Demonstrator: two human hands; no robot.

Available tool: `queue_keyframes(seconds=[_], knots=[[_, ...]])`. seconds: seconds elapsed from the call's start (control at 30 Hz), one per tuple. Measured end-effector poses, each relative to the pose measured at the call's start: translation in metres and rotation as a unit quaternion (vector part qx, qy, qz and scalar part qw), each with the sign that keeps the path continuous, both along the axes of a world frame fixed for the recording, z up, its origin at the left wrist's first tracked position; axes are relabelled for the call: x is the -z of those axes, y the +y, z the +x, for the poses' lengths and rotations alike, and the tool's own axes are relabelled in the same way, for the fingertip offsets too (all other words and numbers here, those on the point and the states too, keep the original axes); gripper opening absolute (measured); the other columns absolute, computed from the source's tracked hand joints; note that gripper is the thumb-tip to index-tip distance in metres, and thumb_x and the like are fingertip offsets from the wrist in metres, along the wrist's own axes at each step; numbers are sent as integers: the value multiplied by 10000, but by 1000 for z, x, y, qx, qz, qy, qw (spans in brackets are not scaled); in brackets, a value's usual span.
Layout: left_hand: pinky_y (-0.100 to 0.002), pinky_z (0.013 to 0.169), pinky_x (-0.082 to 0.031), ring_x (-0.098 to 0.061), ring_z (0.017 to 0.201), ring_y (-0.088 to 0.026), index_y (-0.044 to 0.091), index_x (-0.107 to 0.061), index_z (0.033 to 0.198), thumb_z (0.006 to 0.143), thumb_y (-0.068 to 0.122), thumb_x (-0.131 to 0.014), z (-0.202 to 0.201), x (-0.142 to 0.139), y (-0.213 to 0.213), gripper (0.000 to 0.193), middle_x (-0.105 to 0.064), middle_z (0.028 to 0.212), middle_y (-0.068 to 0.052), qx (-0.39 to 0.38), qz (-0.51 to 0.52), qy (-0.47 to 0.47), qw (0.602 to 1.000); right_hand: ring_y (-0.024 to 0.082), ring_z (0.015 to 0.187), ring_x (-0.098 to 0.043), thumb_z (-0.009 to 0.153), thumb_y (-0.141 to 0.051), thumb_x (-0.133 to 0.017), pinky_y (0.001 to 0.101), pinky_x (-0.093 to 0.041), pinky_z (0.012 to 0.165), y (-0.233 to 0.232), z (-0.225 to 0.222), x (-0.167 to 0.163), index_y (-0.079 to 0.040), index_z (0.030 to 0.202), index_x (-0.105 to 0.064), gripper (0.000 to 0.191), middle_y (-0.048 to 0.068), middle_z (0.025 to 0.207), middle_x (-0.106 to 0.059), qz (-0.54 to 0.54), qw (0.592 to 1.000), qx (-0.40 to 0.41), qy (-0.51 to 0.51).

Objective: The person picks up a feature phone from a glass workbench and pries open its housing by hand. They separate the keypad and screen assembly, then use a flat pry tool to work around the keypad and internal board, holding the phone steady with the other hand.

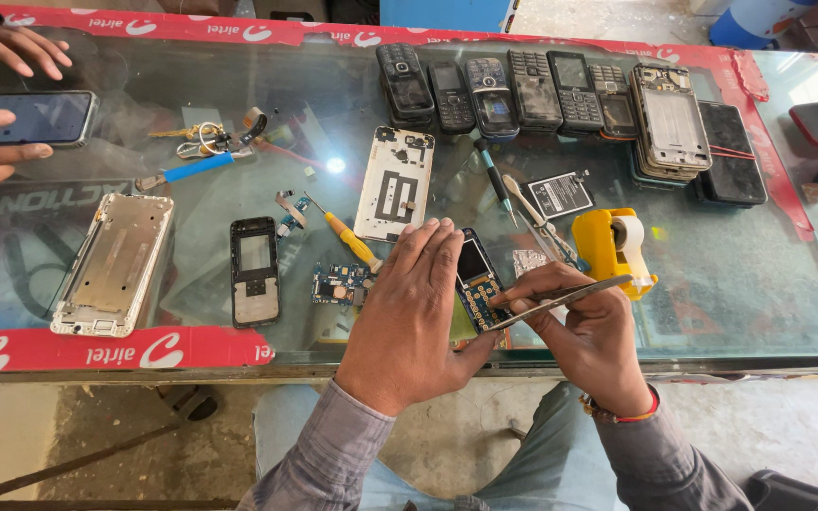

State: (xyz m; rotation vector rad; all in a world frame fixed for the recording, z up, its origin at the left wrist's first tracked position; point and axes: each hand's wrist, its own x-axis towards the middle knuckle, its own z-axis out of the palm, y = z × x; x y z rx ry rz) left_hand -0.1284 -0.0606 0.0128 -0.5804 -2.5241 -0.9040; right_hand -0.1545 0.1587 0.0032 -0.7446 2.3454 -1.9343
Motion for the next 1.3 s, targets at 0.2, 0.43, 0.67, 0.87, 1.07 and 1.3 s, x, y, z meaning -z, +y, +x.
queue_keyframes(seconds=[0.2, 0.43, 0.67, 0.87, 1.07, 1.3], knots=[[-512, 1238, -277, -398, 1441, -436, -158, -407, 1411, 732, 369, -809, 3, -2, -3, 949, -487, 1442, -318, -2, -2, 2, 1000, 190, 1000, -724, 908, 53, -689, 335, -591, 906, 0, 6, -2, 29, 1026, -720, 124, 117, 1017, -731, 11, 1000, -5, 14], [-510, 1236, -280, -396, 1436, -442, -163, -406, 1408, 721, 356, -805, 2, -1, -4, 949, -488, 1435, -330, -1, -4, -1, 1000, 184, 978, -720, 896, 59, -701, 337, -600, 890, -3, 4, -1, 25, 1005, -730, 118, 112, 1013, -730, 20, 999, 0, 27], [-512, 1238, -274, -393, 1436, -446, -162, -405, 1408, 719, 355, -806, 2, 0, -4, 950, -485, 1437, -335, -2, -5, 0, 1000, 183, 973, -719, 897, 62, -696, 332, -598, 887, -2, 4, -2, 20, 995, -733, 113, 111, 1002, -733, 28, 999, 3, 28], [-507, 1240, -272, -394, 1437, -438, -151, -407, 1412, 707, 360, -805, 3, 0, -5, 958, -488, 1441, -325, -5, -9, -3, 1000, 182, 978, -701, 891, 66, -699, 332, -576, 890, -2, 3, -2, 18, 995, -739, 122, 111, 998, -735, 39, 998, -4, 44], [-505, 1239, -274, -389, 1440, -433, -154, -404, 1414, 717, 363, -813, 3, -1, -4, 960, -484, 1444, -322, -2, -4, -3, 1000, 176, 977, -704, 885, 68, -696, 330, -585, 893, -2, 3, -3, 17, 995, -739, 128, 107, 999, -735, 33, 999, -2, 33], [-506, 1239, -274, -394, 1437, -433, -153, -407, 1410, 720, 365, -816, 2, -2, -2, 955, -487, 1441, -322, -1, 3, -3, 1000, 176, 972, -706, 891, 66, -693, 327, -586, 889, -1, 2, -3, 17, 998, -740, 127, 103, 997, -731, 30, 999, 3, 19]])
